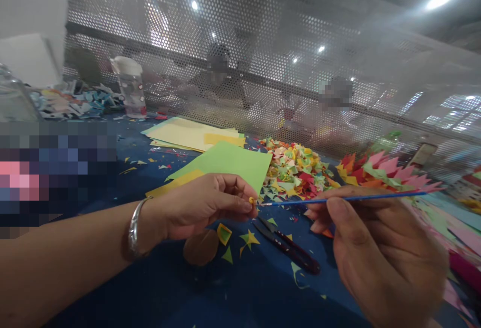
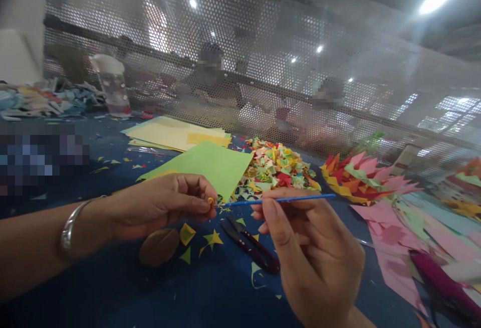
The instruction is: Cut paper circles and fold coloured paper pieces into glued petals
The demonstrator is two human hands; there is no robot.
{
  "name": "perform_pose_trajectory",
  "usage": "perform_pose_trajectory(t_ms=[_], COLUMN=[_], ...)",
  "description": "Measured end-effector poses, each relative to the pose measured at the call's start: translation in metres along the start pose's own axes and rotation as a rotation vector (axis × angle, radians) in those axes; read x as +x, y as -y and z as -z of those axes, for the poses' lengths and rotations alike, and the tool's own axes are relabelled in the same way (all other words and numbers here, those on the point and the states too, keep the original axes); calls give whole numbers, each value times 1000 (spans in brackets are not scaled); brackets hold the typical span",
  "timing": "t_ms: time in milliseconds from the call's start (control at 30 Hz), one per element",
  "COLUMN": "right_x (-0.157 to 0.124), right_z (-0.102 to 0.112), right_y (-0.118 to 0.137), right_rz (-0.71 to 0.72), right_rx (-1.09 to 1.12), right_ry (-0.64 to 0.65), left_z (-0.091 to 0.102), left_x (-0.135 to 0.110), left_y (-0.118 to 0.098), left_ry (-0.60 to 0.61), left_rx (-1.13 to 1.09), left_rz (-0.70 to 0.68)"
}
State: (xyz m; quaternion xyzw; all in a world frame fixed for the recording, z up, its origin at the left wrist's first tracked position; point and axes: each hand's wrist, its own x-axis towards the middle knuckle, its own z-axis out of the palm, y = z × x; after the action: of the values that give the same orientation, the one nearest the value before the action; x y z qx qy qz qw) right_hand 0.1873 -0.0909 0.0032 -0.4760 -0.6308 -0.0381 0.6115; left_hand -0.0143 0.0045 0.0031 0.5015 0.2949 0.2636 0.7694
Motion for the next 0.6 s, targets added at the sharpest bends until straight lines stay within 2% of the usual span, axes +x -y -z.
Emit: perform_pose_trajectory(t_ms=[100, 167, 367, 600], right_x=[0, 0, -3, -3], right_z=[-2, -2, -2, -3], right_y=[4, 5, 4, 7], right_rz=[-65, -72, -50, 15], right_rx=[48, 62, 108, 37], right_ry=[-79, -86, -83, -86], left_z=[-1, -1, 0, -5], left_x=[-1, -2, -1, -4], left_y=[-1, -1, 1, 3], left_ry=[-3, -11, -5, -27], left_rx=[-11, -16, 18, 102], left_rz=[5, 6, -2, -44])
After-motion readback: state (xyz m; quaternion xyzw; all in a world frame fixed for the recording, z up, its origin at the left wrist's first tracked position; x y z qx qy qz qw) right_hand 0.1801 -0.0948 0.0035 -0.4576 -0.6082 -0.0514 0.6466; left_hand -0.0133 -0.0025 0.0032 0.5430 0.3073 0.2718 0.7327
